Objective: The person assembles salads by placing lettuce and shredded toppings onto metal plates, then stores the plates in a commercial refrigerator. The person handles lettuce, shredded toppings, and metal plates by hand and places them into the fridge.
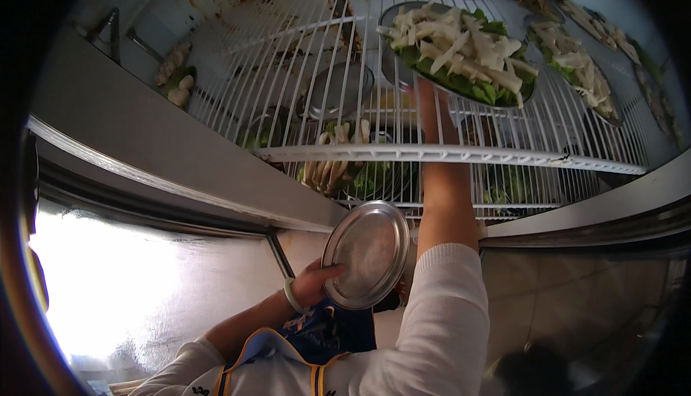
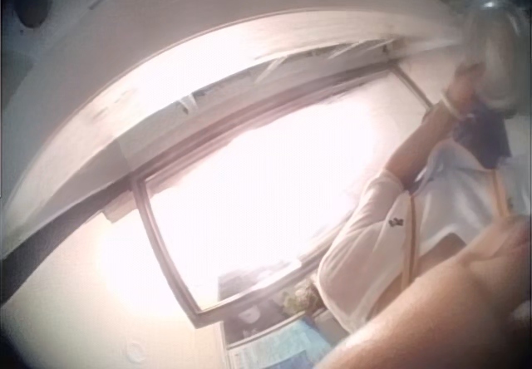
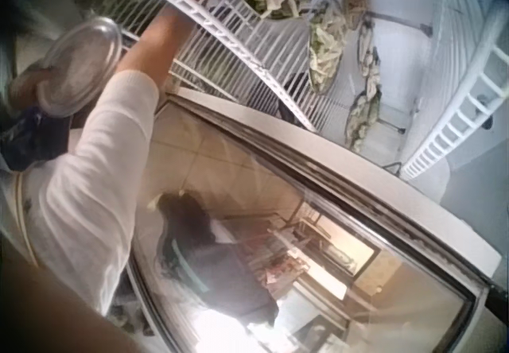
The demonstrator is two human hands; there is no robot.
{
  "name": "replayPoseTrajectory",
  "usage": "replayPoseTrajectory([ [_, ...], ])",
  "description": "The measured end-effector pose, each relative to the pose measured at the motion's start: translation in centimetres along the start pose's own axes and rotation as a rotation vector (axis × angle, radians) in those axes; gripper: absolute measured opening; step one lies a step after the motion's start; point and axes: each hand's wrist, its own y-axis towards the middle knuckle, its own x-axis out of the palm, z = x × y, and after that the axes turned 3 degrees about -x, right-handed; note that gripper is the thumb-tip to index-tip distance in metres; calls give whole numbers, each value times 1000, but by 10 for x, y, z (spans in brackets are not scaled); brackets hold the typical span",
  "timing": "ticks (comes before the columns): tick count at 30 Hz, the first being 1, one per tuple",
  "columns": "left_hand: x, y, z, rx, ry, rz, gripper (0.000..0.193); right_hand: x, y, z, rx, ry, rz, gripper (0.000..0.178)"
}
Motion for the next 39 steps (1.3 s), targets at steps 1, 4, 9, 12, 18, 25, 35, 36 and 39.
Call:
replayPoseTrajectory([
  [1, 2, 0, 2, -20, -1, 0, 44, -4, -1, -1, 81, 208, 9, 79],
  [4, 8, 0, 5, -43, -6, -2, 44, -22, -5, -12, 263, 403, -77, 89],
  [9, 10, 6, 0, -13, -42, -28, 43, -28, 5, -52, 393, 152, -235, 102],
  [12, 6, 6, -3, -12, -65, -26, 43, -12, 8, -52, 316, 105, -231, 96],
  [18, 3, -2, 0, -16, -82, 6, 40, 5, 12, -21, 20, 12, -249, 84],
  [25, 2, -7, -2, -20, -29, 23, 39, -6, -37, 20, -95, 150, 112, 59],
  [35, 6, -2, -4, -77, -61, -13, 42, -20, -48, 28, 273, 372, 169, 106],
  [36, 7, -1, -4, -76, -59, -15, 42, -20, -43, 24, 323, 376, 115, 111],
  [39, 8, 1, -4, -58, -78, -20, 42, -16, -31, 13, 386, 347, -12, 116],
])
